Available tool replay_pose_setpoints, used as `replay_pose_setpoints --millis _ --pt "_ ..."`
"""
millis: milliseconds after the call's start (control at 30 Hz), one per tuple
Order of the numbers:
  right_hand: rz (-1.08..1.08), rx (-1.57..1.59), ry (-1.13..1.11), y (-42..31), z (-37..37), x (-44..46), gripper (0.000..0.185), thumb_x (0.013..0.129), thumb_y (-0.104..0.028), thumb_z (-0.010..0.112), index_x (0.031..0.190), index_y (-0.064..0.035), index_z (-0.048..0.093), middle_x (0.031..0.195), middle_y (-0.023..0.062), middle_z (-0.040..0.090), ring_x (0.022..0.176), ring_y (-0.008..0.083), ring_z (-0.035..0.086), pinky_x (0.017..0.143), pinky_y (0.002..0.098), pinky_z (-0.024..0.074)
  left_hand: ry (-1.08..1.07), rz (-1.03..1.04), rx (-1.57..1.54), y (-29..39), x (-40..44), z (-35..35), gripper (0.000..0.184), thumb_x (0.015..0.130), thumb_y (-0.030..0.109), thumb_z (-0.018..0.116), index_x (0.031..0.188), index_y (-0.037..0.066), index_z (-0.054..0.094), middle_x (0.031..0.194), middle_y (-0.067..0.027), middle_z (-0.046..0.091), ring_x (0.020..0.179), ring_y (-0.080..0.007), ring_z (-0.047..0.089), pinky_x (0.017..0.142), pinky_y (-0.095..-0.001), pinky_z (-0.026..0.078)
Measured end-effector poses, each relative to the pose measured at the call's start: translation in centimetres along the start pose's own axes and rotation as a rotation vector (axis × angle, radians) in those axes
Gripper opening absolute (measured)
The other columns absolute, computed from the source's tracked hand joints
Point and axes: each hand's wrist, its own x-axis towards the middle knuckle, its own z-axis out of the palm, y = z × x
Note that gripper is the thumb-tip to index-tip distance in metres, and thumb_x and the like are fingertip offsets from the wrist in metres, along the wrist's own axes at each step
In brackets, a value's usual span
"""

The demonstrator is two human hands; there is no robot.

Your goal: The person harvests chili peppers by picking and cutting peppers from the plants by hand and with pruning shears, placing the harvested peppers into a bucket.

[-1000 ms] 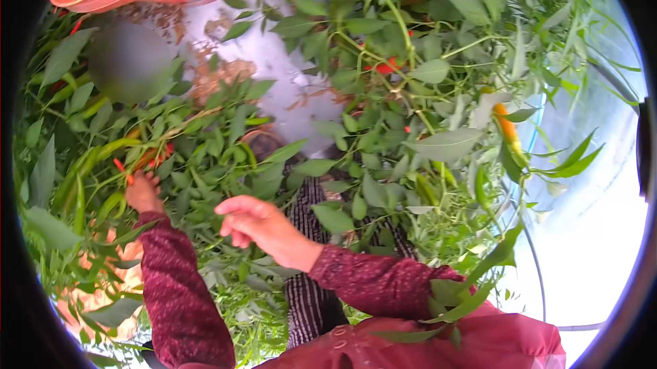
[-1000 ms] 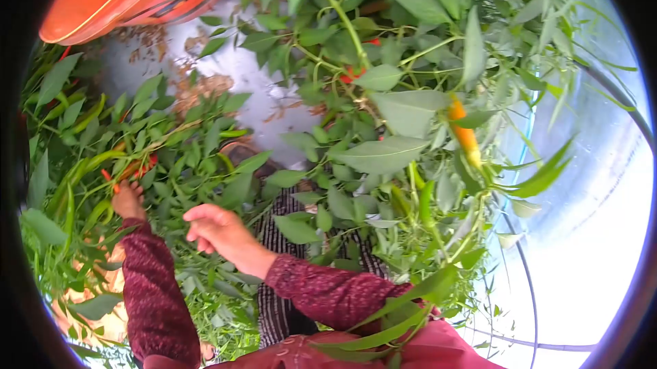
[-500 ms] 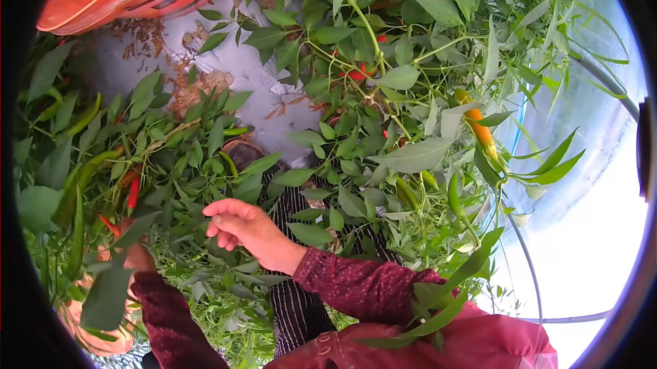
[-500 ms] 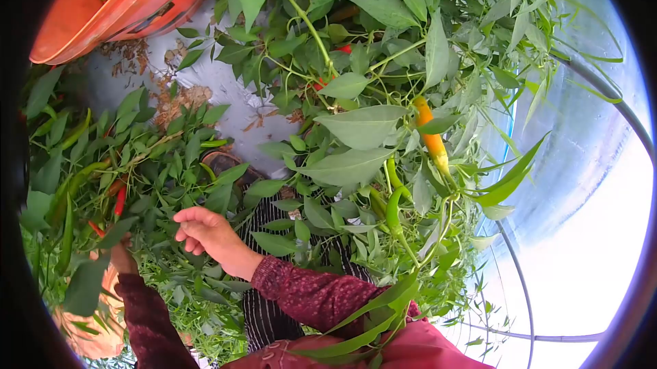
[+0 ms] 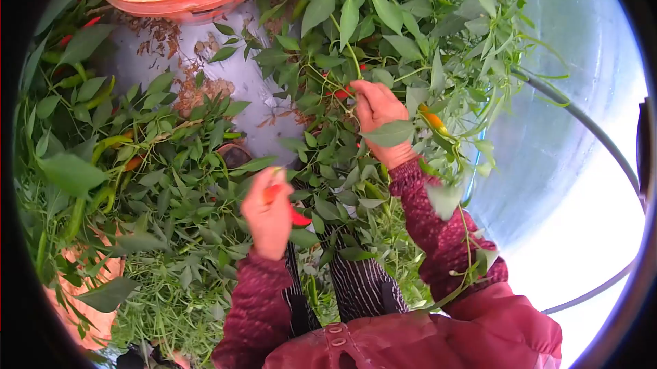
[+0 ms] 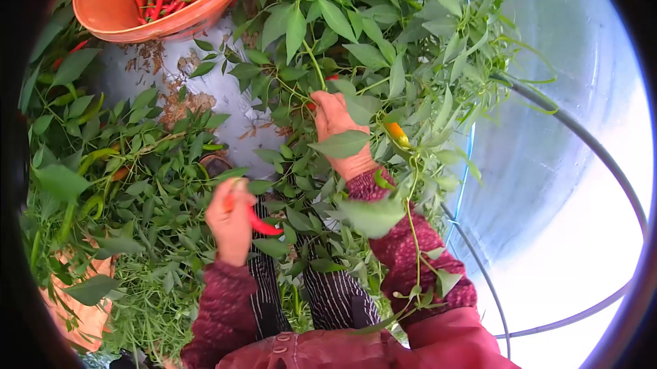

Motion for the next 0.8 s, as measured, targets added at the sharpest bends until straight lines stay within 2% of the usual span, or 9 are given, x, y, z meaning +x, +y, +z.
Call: replay_pose_setpoints --millis 33,133,267,300,367,467,600,633,800 --pt "-0.262 -0.294 -0.002 0.0 -0.6 1.0 0.022 0.081 -0.002 0.053 0.102 -0.0059 0.061 0.093 0.0080 0.062 0.076 0.0241 0.059 0.067 0.0347 0.0502 -0.022 0.062 0.008 -1.8 -0.1 1.7 0.011 0.087 0.005 0.059 0.097 0.000 0.060 0.076 -0.0011 0.061 0.067 -0.0084 0.054 0.060 -0.0236 0.044" --pt "-0.470 -0.680 -0.301 0.1 -0.9 3.3 0.020 0.074 -0.004 0.054 0.093 -0.0053 0.060 0.094 0.0095 0.058 0.084 0.0300 0.056 0.068 0.0393 0.0497 -0.078 0.186 0.118 -5.6 -1.1 5.5 0.012 0.085 0.007 0.063 0.095 0.000 0.060 0.074 -0.0072 0.061 0.063 -0.0113 0.055 0.058 -0.0251 0.045" --pt "-0.446 -1.042 -0.441 0.4 -0.4 4.5 0.007 0.072 -0.008 0.053 0.079 -0.0063 0.056 0.084 0.0069 0.053 0.081 0.0248 0.056 0.061 0.0359 0.0498 -0.125 0.212 0.234 -7.8 -2.8 6.0 0.010 0.083 0.006 0.062 0.092 0.001 0.059 0.077 -0.0113 0.062 0.067 -0.0176 0.061 0.061 -0.0287 0.046" --pt "-0.447 -1.050 -0.448 0.8 -0.5 4.5 0.007 0.072 -0.008 0.053 0.079 -0.0063 0.056 0.084 0.0069 0.053 0.081 0.0248 0.056 0.061 0.0359 0.0498 -0.126 0.206 0.225 -8.3 -2.7 5.9 0.010 0.083 0.006 0.062 0.092 0.001 0.059 0.077 -0.0113 0.062 0.067 -0.0176 0.061 0.061 -0.0287 0.046" --pt "-0.451 -1.073 -0.508 1.3 -0.6 4.8 0.006 0.073 -0.007 0.052 0.077 -0.0062 0.056 0.086 0.0076 0.053 0.079 0.0230 0.059 0.060 0.0355 0.0501 -0.071 0.080 0.103 -7.8 -2.1 5.7 0.009 0.086 0.006 0.061 0.093 0.001 0.059 0.073 0.0009 0.057 0.065 -0.0050 0.047 0.058 -0.0212 0.041" --pt "-0.559 -1.111 -0.511 1.4 -1.1 4.5 0.009 0.074 -0.009 0.053 0.082 -0.0049 0.055 0.080 0.0086 0.055 0.071 0.0247 0.062 0.060 0.0353 0.0510 -0.090 0.032 0.081 -6.2 -1.0 5.7 0.008 0.085 0.005 0.060 0.092 0.001 0.059 0.076 -0.0088 0.062 0.067 -0.0150 0.059 0.061 -0.0271 0.045" --pt "-0.536 -0.917 -0.501 1.6 -1.8 4.8 0.011 0.076 -0.008 0.051 0.085 -0.0023 0.053 0.084 0.0109 0.055 0.072 0.0275 0.063 0.060 0.0379 0.0510 -0.077 -0.049 -0.048 -5.1 0.8 7.0 0.010 0.086 0.008 0.061 0.093 0.001 0.059 0.072 -0.0052 0.059 0.063 -0.0097 0.053 0.059 -0.0250 0.044" --pt "-0.456 -0.860 -0.551 1.7 -2.1 4.8 0.013 0.078 -0.010 0.054 0.088 -0.0017 0.053 0.092 0.0104 0.055 0.075 0.0300 0.061 0.063 0.0395 0.0500 -0.069 0.007 -0.120 -5.1 1.3 7.1 0.011 0.090 0.011 0.057 0.091 0.001 0.060 0.067 0.0020 0.052 0.061 -0.0049 0.049 0.059 -0.0220 0.044" --pt "-0.344 -0.573 -0.605 0.6 -4.4 3.7 0.017 0.080 -0.012 0.061 0.092 -0.0034 0.052 0.097 0.0105 0.056 0.079 0.0328 0.060 0.065 0.0411 0.0486 -0.017 -0.122 -0.504 -3.2 2.4 7.1 0.018 0.091 0.018 0.058 0.087 0.000 0.058 0.069 -0.0026 0.057 0.062 -0.0112 0.056 0.060 -0.0252 0.048"
